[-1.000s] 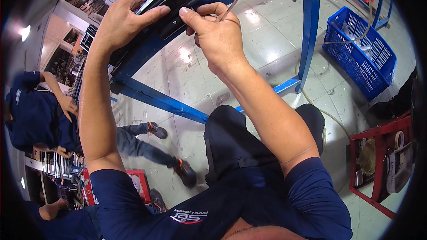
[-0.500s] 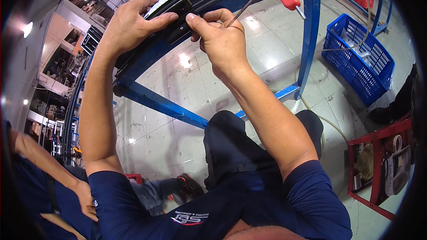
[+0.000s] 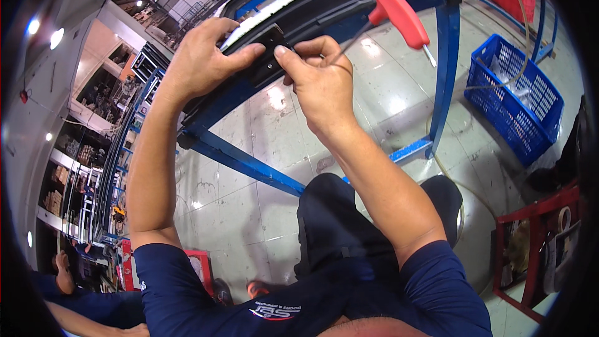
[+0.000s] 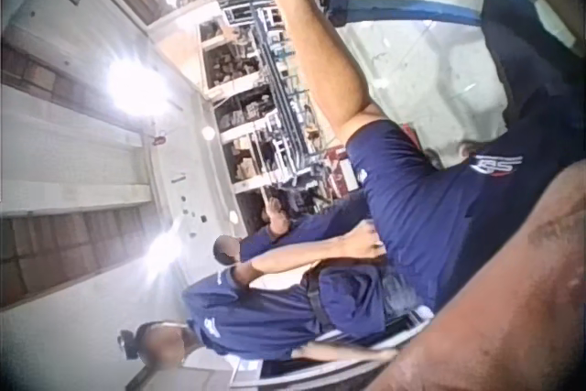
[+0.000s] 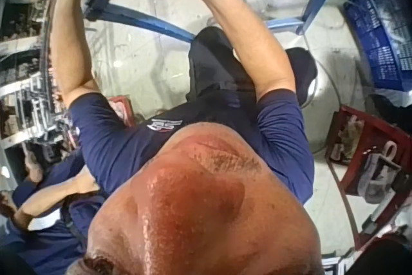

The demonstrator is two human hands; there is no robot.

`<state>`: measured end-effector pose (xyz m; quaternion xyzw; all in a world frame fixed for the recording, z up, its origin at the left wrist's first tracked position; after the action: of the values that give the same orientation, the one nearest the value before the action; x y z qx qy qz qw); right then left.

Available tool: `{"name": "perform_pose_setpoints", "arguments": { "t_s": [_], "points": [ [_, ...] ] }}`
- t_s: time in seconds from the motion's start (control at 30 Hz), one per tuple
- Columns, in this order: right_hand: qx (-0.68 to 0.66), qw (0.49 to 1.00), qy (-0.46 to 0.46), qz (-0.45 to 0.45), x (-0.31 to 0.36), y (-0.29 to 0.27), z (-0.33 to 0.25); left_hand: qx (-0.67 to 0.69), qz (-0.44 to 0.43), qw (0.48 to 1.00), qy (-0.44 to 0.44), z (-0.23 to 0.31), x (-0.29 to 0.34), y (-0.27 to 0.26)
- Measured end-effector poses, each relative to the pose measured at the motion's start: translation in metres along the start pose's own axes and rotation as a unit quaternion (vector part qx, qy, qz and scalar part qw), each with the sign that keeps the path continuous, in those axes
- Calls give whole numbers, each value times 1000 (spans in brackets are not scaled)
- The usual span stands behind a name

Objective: Installing a hinge onto a metal window frame using an Allen key.

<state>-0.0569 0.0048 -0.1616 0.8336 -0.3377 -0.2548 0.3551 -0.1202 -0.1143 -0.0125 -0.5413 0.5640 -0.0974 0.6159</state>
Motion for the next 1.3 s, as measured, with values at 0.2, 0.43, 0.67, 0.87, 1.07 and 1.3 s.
{"name": "perform_pose_setpoints", "arguments": {
  "t_s": [0.2, 0.43, 0.67, 0.87, 1.07, 1.3],
  "points": [
    [29, 1000, 12, -6, 3, 0, -2, -13, -22, 999, -28, -1, 2, -2],
    [41, 999, 0, -22, 1, 0, -2, 10, -12, 999, -31, 0, 2, -1],
    [88, 993, -72, 4, 12, -53, 0, 2, -12, 1000, -18, 2, -2, 1],
    [165, 984, 48, -44, 52, -123, -7, -11, -4, 1000, 8, -5, 2, 2],
    [199, 937, -284, -41, 42, -112, -60, -20, -3, 1000, -10, -13, 5, 6],
    [76, 892, -432, -113, 36, -58, -82, -11, -3, 1000, -25, -9, 5, 7]
  ]
}}
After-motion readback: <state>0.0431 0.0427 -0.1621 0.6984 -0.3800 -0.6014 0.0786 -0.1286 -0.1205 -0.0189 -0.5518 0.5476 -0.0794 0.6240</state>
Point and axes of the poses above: each hand's wrist, its own x-axis away from the middle knuckle, its own y-axis out of the palm, z = x × y, the point moved 4 cm from there along -x, towards the middle knuckle, and after that the axes turned 12 degrees about z, right-handed, at the moved point
